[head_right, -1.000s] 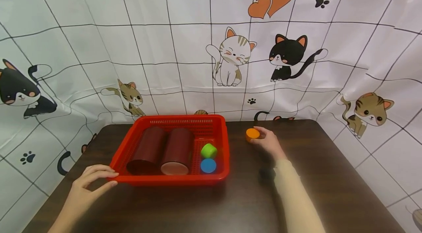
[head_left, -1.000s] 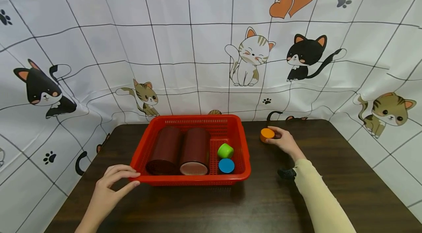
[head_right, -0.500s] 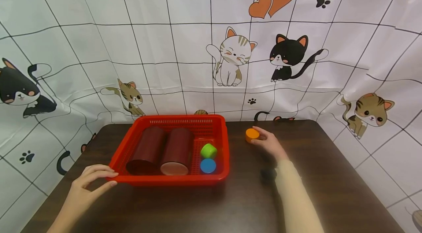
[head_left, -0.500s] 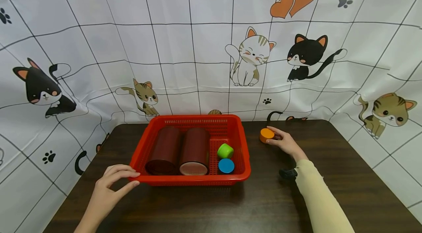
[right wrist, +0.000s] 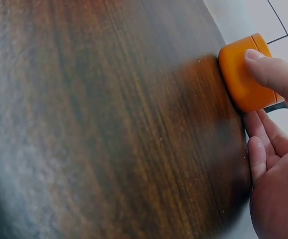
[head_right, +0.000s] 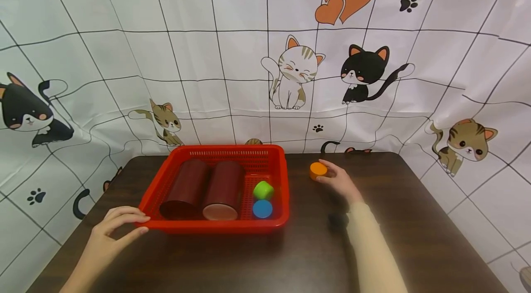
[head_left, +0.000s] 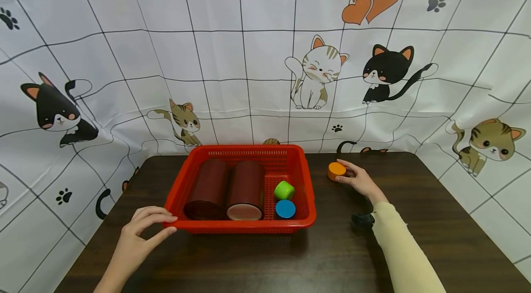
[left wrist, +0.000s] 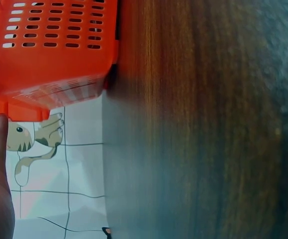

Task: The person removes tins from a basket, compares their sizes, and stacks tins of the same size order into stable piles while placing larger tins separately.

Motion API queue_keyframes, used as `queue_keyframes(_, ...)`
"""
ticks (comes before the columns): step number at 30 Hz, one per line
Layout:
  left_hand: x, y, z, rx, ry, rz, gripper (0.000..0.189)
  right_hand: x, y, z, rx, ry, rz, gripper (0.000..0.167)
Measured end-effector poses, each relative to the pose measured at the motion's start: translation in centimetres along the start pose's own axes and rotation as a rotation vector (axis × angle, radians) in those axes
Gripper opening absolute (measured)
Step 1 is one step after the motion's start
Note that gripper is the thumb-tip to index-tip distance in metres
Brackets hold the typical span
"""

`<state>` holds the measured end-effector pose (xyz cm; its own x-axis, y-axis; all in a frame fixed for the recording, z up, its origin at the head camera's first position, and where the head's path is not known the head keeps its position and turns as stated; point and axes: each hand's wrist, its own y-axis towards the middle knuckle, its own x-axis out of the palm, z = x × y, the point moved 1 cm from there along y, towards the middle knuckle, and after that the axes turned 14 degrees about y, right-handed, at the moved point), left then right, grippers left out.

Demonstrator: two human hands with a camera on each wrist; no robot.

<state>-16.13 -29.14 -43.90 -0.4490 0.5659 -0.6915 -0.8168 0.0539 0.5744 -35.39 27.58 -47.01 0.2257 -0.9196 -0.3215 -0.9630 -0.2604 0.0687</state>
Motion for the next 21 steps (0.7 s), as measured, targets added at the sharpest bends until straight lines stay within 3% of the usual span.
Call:
queue_keyframes(12,-0.1,0.1,0.0,-0.007,-0.013,-0.006,0.032,0.1,0.4,-0.4,0.049,-0.003,0.025,0.080)
queue_keyframes(21,0.1,0.0,-0.1,-0.006,-0.021,-0.013,0.032,0.0,0.8,-2.2,0.062,-0.055,0.058,0.076)
